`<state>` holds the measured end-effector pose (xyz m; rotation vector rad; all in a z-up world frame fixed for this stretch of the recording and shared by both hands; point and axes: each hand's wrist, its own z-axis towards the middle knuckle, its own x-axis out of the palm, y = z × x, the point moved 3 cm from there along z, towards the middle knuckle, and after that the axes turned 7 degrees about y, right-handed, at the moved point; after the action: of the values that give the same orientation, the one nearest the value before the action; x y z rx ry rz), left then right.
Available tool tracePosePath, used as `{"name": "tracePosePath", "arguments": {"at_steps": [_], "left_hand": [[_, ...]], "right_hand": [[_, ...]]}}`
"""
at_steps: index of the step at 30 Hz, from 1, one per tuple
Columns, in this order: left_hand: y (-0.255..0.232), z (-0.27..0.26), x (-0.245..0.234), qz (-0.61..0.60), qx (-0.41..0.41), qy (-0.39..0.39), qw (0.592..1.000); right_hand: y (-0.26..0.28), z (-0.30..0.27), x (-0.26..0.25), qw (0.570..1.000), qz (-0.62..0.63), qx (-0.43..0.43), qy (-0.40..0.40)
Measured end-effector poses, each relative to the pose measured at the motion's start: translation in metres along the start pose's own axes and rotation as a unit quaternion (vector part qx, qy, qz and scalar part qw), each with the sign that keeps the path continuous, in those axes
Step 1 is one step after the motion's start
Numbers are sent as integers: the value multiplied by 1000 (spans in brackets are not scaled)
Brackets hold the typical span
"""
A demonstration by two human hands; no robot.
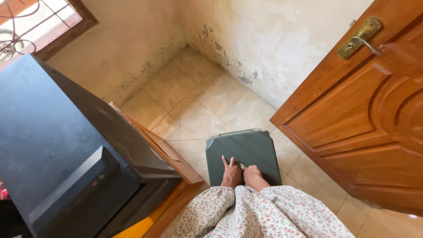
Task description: Sweeping the floor and moving small furniture and computer parts to reach corners in a room.
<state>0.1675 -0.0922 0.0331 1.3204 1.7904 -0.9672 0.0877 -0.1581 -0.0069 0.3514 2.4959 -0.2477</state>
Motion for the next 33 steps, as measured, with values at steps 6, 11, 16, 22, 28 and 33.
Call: {"name": "tracePosePath", "arguments": {"at_steps": [6, 11, 16, 22, 28, 33], "left_hand": [[39, 20, -15, -55, -19, 0, 998], [64, 52, -34, -79, -45, -20, 996], [94, 113, -39, -59, -62, -14, 996], [136, 185, -95, -96, -113, 40, 988], [209, 249, -164, -46, -137, 12, 989], [267, 293, -216, -16, -150, -31, 988]], "right_hand": [[0, 45, -19, 998, -47, -18, -41], [-28, 121, -11, 993, -67, -29, -92], [-66, 108, -101, 993, -78, -78, -32], [-131, 149, -185, 985, -114, -124, -27], [-176, 218, -276, 969, -159, -178, -67], [-206, 192, -393, 966, -169, -189, -58]]}}
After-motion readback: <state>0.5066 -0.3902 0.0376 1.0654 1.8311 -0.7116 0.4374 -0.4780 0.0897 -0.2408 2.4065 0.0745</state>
